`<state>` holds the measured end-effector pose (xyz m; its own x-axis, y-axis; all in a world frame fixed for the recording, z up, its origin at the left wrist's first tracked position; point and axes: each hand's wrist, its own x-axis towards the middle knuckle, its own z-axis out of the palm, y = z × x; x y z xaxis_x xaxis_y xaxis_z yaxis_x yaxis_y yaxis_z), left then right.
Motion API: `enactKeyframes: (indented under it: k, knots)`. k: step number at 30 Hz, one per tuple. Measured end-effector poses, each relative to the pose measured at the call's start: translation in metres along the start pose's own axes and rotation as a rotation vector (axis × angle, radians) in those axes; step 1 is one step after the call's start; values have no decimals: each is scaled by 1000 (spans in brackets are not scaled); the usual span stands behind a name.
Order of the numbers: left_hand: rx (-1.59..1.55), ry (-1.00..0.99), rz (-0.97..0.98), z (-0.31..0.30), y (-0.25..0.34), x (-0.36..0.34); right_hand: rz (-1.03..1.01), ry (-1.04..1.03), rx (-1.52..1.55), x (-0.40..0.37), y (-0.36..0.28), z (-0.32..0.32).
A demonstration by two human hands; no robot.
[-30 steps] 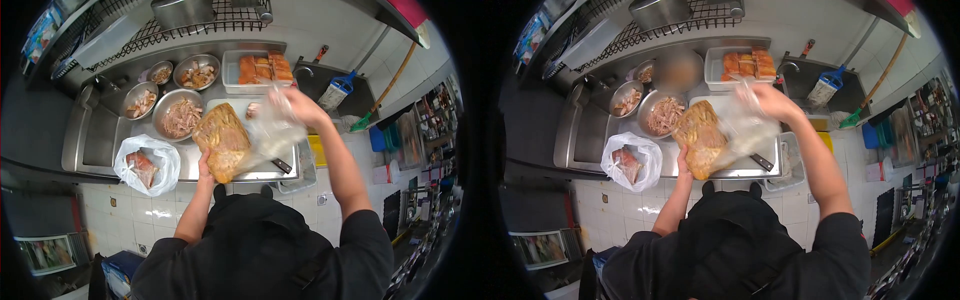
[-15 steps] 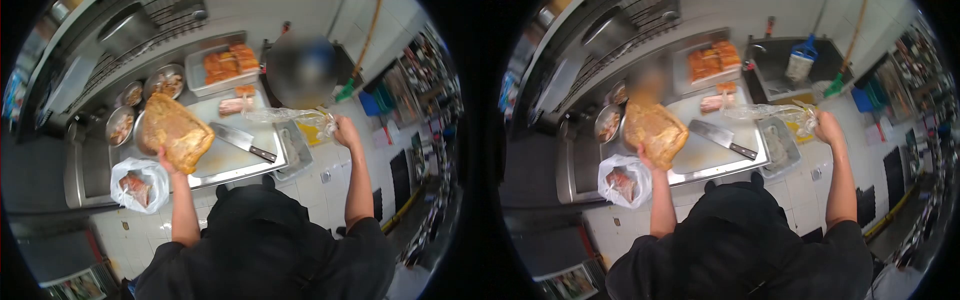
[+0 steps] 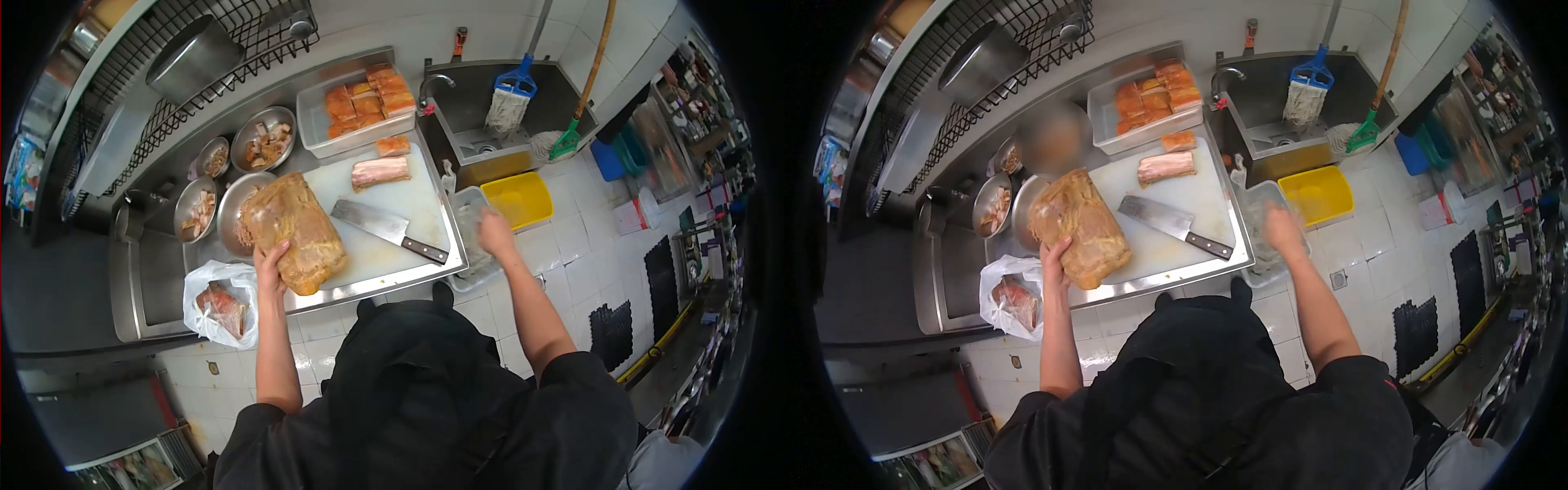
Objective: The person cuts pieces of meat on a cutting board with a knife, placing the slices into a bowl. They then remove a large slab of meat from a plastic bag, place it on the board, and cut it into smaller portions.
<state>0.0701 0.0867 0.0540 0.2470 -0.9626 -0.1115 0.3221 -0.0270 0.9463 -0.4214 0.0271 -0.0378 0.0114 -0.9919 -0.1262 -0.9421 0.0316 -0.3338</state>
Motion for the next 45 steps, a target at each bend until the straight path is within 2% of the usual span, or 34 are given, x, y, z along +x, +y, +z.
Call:
enactKeyframes:
  k: [2, 4, 5, 7, 8, 10, 12, 14, 15, 16, 18, 20, 22, 23, 25, 28, 30, 31, 33, 37, 39, 40, 42, 44, 45]
  knots:
    - [101, 4, 17, 16, 20, 6, -194, -31, 194, -4, -60, -7]
    - [899, -40, 254, 26, 31, 14, -419, 20, 250, -13, -108, -4]
    - [898, -34, 254, 38, 35, 13, -425, 18, 250, -12, -122, 1]
    - [1320, -242, 283, 68, 34, 3, -399, -264, 71, -10, -139, 11]
    - [1316, -236, 289, 73, 27, 2, -404, -259, 66, -8, -138, 13]
    - [1562, -373, 570, 70, -2, -6, -438, -203, 4, -8, -131, 16]
    - [1544, -376, 554, 61, -24, -14, -435, -185, -48, -6, -99, 16]
    - [1588, -396, 724, 55, -39, -22, -391, -173, -66, -13, -68, 1]
    - [1622, -401, 740, 52, -50, -25, -346, -177, -37, -22, -58, -21]
    - [1622, -400, 731, 53, -52, -27, -299, -167, -23, -30, -49, -38]
    - [1654, -554, 709, 61, -54, -29, -253, -156, -12, -41, -33, -64]
    - [1689, -577, 702, 76, -34, -22, -208, -131, 80, -48, -18, -78]
    - [1424, -709, 347, 93, -10, 2, -180, -151, 91, -47, -7, -82]
    - [1417, -798, 240, 98, -8, 31, -152, -174, 103, -46, -4, -83]
    - [1332, -561, 323, 121, -20, 72, -158, -188, 135, -47, -4, -85]
    - [1289, -545, 455, 145, -52, 136, -166, -201, 179, -52, -4, -79]
    - [1517, -584, 555, 157, -68, 159, -174, -191, 188, -55, -2, -72]
    - [1518, -580, 558, 160, -71, 165, -182, -174, 217, -58, -1, -68]
    - [1642, -676, 352, 164, -74, 175, -190, -202, 215, -62, 1, -67]
    - [1710, -732, 222, 134, -65, 192, -169, -228, 260, -70, 11, -56]
    - [1775, -586, 205, 96, -59, 198, -185, -200, 327, -71, 15, -52]
    - [1779, -575, 190, 92, -48, 188, -195, -212, 330, -71, 14, -52]
    - [1844, -284, 243, 81, -25, 167, -26, -245, 510, -70, 8, -57]
    - [1795, -235, 252, 71, -17, 158, 19, -325, 563, -62, -4, -76]
    - [1563, -333, 140, 73, -1, 143, 81, -395, 614, -58, -10, -81]
